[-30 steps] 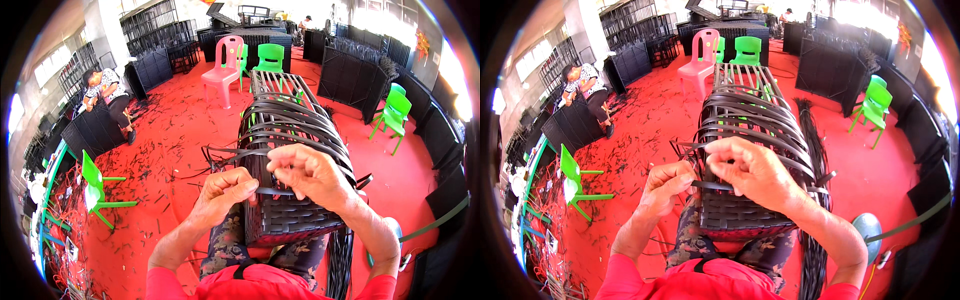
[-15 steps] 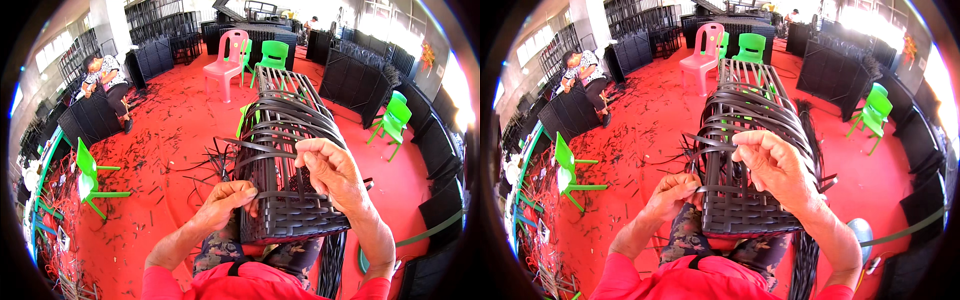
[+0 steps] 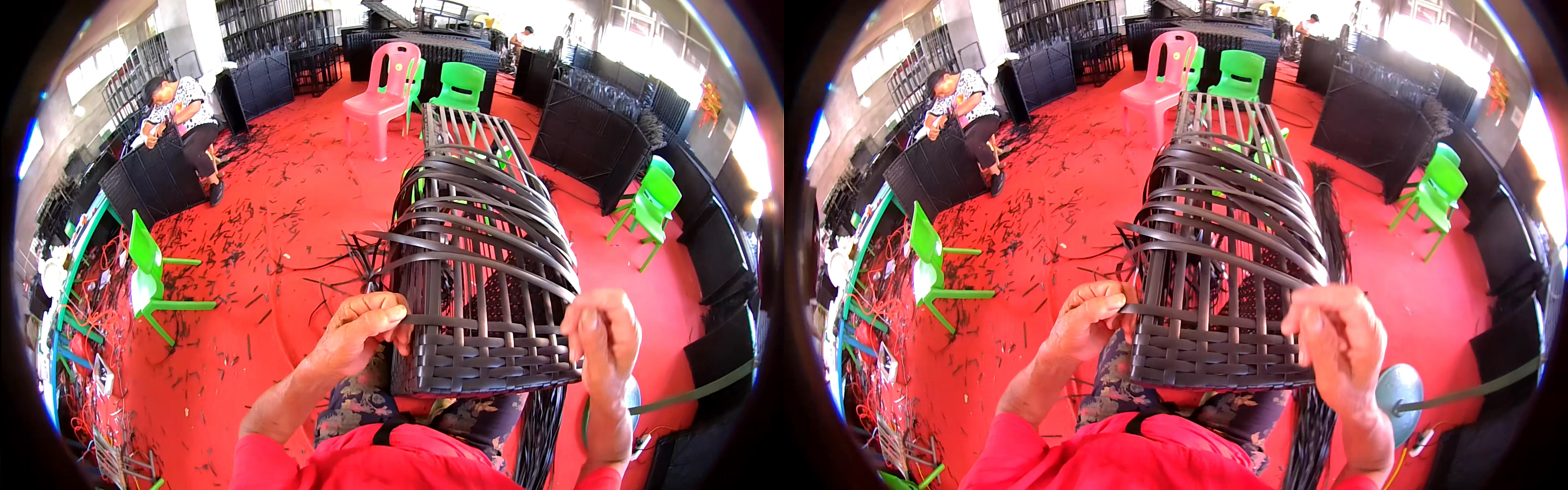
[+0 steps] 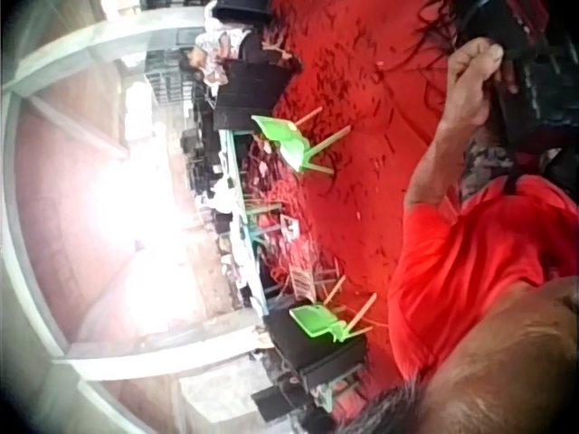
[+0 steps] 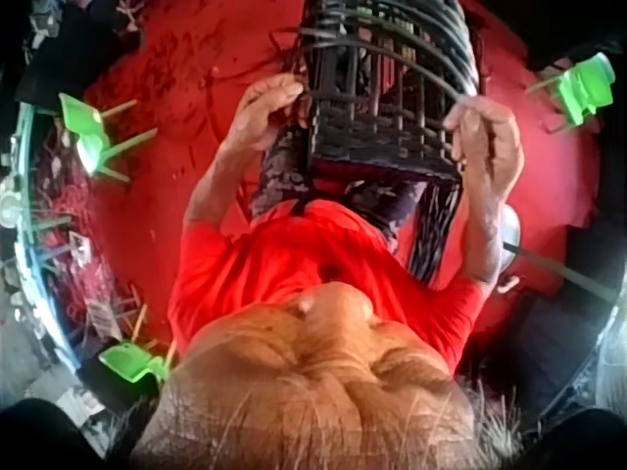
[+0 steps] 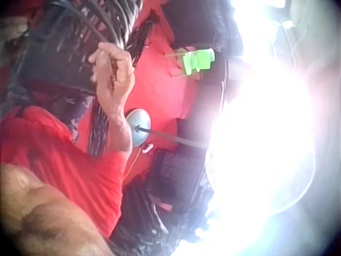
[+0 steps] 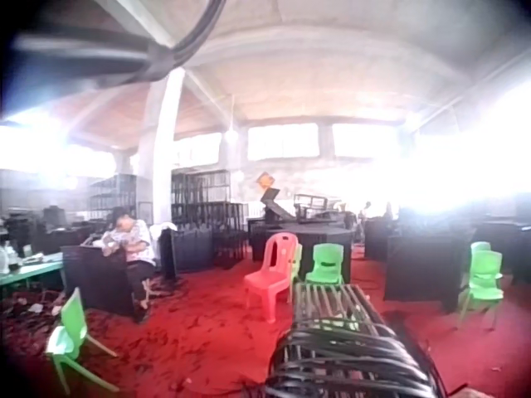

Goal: The person weaves black plastic strips through a black plastic chair frame by hand.

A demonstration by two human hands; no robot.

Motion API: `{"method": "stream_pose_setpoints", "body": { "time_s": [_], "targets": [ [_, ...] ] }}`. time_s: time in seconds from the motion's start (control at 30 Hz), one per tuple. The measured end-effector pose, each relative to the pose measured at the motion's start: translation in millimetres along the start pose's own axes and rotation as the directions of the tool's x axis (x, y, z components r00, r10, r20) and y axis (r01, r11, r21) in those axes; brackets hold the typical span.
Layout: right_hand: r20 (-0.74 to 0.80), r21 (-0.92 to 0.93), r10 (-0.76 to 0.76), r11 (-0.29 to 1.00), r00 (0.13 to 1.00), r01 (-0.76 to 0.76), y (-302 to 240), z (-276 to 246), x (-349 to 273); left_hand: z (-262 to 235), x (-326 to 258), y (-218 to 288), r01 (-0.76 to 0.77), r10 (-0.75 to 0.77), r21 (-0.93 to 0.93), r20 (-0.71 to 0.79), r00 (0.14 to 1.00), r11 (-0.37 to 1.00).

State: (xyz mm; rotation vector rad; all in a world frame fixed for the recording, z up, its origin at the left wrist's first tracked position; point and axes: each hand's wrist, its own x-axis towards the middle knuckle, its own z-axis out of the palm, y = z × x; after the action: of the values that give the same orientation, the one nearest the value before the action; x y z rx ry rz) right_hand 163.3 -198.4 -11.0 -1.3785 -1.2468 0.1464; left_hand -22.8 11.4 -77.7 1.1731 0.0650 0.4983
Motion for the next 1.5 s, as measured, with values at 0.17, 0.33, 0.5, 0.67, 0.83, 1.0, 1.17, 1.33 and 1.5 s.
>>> {"method": "stream_pose_setpoints", "body": {
  "time_s": [0.17,0.33,0.5,0.67,0.83,1.0,1.17,1.33,1.5],
  "targets": [
    [0.085,0.016,0.181,0.983,0.980,-0.183,-1.5,1.8,-9.7,2.7,-1.3,-7.4,-0.028,0.025,-0.068,-0.047,0.999,0.997],
    [0.146,-0.163,0.103,0.983,0.984,-0.079,-3.3,7.1,-8.9,-2.6,-4.8,-14.8,-0.071,0.066,-0.124,-0.044,0.997,0.990],
    [0.118,-0.219,0.057,0.975,0.991,-0.030,-2.8,14.4,-8.4,4.2,-7.6,-17.2,-0.110,0.092,-0.137,-0.134,0.987,0.984],
    [0.149,-0.196,0.028,0.981,0.988,0.002,-1.8,15.2,-4.8,1.4,-8.4,-21.0,-0.141,0.114,-0.181,-0.152,0.982,0.973],
    [0.236,-0.235,0.068,0.972,0.969,-0.011,-10.4,16.9,4.4,-1.3,-14.6,-5.8,-0.155,0.141,-0.098,-0.132,0.981,0.983],
    [0.418,-0.215,-0.007,0.971,0.908,0.107,-24.8,37.5,41.5,3.2,-16.0,17.2,-0.201,0.219,0.163,-0.096,0.971,0.966],
    [0.567,-0.156,0.231,0.973,0.791,-0.172,-28.9,67.4,65.2,10.6,-9.9,37.2,-0.323,0.324,0.331,0.054,0.944,0.886],
    [0.572,0.014,0.438,0.840,0.694,-0.542,-27.3,61.1,66.4,13.0,0.2,25.8,-0.352,0.344,0.203,0.076,0.936,0.914],
    [0.544,0.113,0.504,0.748,0.671,-0.654,-18.0,49.5,66.1,-2.8,-1.9,3.4,-0.347,0.396,0.426,-0.028,0.918,0.835]
  ]
}}
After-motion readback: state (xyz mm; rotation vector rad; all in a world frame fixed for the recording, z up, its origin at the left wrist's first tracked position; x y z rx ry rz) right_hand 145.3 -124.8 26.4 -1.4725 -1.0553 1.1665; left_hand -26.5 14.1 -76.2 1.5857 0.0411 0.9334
